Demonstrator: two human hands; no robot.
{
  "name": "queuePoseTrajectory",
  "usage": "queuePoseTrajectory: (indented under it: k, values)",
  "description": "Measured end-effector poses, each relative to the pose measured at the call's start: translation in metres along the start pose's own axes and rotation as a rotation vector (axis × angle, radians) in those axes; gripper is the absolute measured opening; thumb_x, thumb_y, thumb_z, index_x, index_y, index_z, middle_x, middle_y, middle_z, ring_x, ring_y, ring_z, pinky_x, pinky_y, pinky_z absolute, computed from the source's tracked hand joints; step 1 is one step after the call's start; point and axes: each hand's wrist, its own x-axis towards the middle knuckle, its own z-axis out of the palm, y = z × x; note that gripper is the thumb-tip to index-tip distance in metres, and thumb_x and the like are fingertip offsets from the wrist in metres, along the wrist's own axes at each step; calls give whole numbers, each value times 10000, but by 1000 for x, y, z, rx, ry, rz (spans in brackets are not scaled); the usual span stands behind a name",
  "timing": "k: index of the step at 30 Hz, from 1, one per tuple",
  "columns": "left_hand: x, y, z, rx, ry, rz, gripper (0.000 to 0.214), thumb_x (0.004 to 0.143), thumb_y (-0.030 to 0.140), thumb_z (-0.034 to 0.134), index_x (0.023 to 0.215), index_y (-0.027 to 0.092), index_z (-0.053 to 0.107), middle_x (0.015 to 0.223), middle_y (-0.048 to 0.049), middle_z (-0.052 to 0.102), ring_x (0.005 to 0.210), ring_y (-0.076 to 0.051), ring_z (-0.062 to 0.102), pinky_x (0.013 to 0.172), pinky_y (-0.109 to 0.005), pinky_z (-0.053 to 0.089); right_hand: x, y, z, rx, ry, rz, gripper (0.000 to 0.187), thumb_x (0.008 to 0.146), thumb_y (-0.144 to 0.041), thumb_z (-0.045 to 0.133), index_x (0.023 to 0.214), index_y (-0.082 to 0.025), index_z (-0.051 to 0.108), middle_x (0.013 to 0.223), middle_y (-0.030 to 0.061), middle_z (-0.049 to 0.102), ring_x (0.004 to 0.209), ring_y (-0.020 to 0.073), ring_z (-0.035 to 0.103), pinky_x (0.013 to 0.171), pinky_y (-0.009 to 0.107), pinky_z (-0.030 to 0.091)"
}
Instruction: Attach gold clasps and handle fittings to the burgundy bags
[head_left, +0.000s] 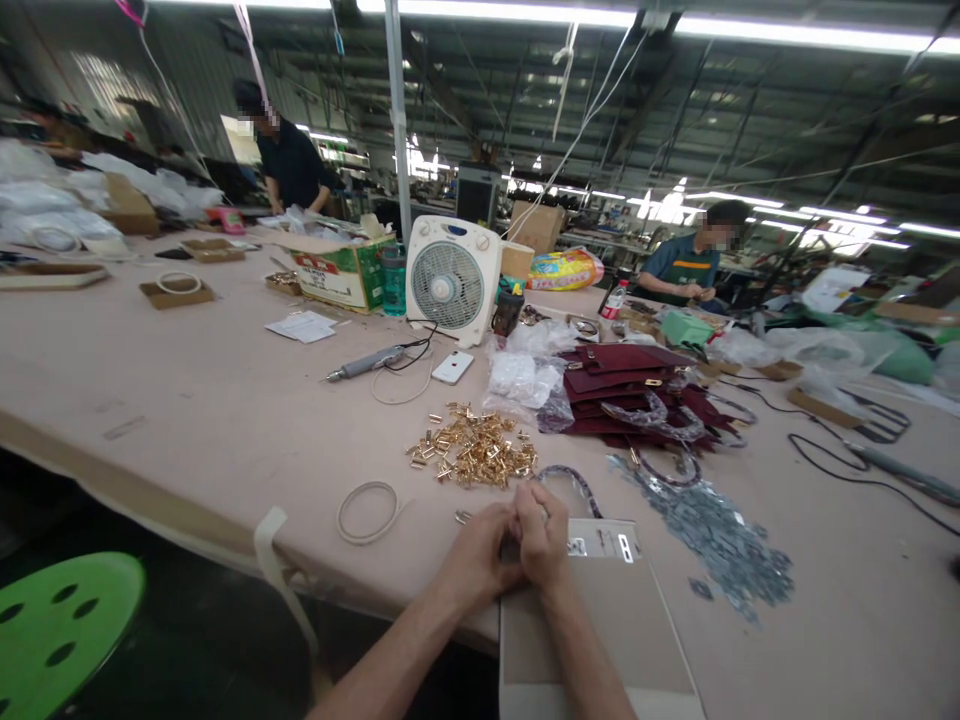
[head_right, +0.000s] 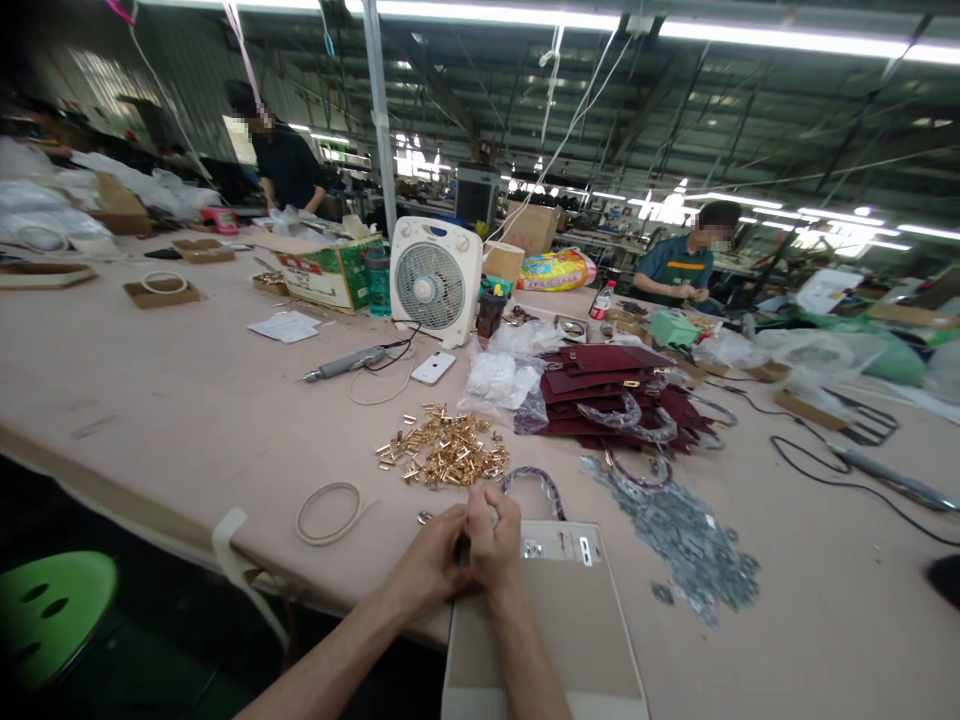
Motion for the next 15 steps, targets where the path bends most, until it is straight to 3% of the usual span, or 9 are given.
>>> queuePoseTrajectory:
  k: [4, 7, 11, 15]
  values:
    - [0, 2, -1, -3, -19, 33, 271, 698, 153, 801, 942, 212, 698, 1074, -42, 727, 1014, -237, 668, 910, -312, 518, -3, 10, -3, 1, 57, 19, 462, 1013, -463, 527, 622, -230, 449, 545, -49, 415, 501, 118, 392, 489, 260, 343]
    - [0, 1, 1, 32, -20, 24, 370, 734, 251, 845, 1085, 222, 732, 1186, -68, 728, 1122, -264, 666, 1023, -375, 514, -12, 2, -23, 25, 94, 79, 474, 1007, -489, 546, 622, -225, 461, 517, -61, 397, 457, 101, 359, 438, 240, 302]
    - [-4, -5, 2, 106, -3, -22, 605, 691, 285, 902, 1263, 229, 713, 1353, -108, 684, 1272, -310, 625, 1139, -476, 478, -33, -6, -79, -2, 186, 161, 492, 1001, -555, 536, 646, -220, 477, 493, -70, 391, 413, 89, 333, 392, 217, 262]
    - [-7, -12, 2, 158, 37, 28, 607, 746, 279, 861, 1328, 270, 687, 1426, -97, 648, 1341, -313, 590, 1173, -519, 460, -49, -12, -161, -293, 346, 160, 523, 959, -604, 582, 619, -215, 500, 501, -44, 441, 428, 109, 395, 406, 231, 320]
